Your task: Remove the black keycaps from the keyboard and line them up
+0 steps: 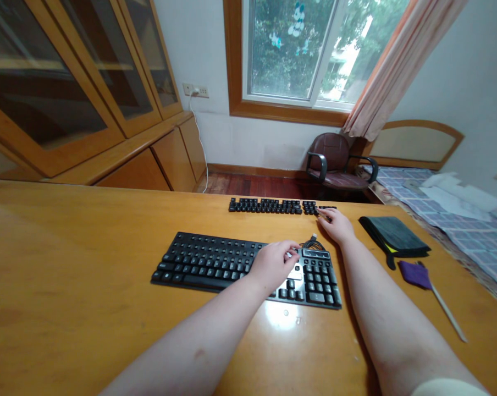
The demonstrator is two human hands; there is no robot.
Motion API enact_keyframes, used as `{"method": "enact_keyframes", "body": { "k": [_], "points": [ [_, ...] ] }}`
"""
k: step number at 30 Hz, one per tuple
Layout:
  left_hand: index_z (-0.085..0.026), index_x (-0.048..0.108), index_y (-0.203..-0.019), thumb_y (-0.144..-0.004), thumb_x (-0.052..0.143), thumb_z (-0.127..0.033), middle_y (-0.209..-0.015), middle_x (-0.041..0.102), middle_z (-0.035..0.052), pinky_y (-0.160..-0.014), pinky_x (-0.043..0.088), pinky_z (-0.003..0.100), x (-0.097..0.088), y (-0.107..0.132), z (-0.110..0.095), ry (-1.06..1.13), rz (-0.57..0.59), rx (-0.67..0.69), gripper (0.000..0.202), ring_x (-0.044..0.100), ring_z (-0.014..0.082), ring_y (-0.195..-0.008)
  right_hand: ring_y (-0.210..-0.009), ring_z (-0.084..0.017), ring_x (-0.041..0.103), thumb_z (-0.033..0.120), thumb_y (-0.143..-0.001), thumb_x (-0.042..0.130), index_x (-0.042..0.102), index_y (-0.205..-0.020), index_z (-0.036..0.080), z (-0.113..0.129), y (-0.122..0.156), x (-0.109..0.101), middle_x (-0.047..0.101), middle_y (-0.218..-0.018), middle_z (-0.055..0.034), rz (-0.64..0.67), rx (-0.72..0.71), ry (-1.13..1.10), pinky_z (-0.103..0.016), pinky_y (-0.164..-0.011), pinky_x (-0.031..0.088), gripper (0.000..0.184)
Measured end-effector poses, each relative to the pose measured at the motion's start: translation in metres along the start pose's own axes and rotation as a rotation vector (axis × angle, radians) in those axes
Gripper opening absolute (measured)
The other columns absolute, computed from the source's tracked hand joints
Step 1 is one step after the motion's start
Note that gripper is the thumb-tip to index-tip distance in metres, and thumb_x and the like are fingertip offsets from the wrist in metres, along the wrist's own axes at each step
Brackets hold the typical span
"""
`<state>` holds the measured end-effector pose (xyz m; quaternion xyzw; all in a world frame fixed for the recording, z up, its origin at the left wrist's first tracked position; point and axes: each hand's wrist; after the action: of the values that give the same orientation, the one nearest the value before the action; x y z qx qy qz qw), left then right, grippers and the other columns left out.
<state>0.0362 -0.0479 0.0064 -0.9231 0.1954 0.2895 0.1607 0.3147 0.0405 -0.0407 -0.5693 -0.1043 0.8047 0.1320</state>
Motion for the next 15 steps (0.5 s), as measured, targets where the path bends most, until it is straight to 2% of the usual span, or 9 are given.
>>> {"method": "enact_keyframes", "body": {
  "k": [10, 15],
  "points": [
    [-0.024, 0.063, -0.099, -0.079, 0.055, -0.024, -0.087, 0.069, -0.0013, -0.074, 0.046, 0.024, -0.0022, 0.0001, -0.0025, 0.000, 0.007, -0.007, 0.021, 0.062, 0.0143, -0.080, -0.101, -0.023, 0.057, 0.032, -0.078, 0.052, 0.063, -0.112, 0.027, 0.0019, 0.0004, -0.0015, 0.063, -0.111, -0.0040, 0.008, -0.022, -0.023, -0.036, -0.085, 0.046, 0.036],
    [-0.024, 0.063, -0.099, -0.080, 0.055, -0.023, -0.087, 0.069, -0.0018, -0.074, 0.046, 0.024, -0.0020, 0.0003, -0.0015, -0.003, 0.005, 0.005, 0.021, 0.062, 0.0140, -0.080, -0.100, -0.023, 0.058, 0.034, -0.078, 0.051, 0.064, -0.110, 0.024, 0.0018, 0.0009, -0.0017, 0.064, -0.109, -0.0058, -0.027, -0.008, -0.069, -0.036, -0.085, 0.046, 0.035]
  ]
}}
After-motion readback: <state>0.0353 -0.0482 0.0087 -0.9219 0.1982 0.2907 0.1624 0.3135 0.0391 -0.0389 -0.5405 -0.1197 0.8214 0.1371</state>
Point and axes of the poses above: each hand's wrist, its own y-axis away from the middle knuckle, its own x-axis out of the palm, z = x × y
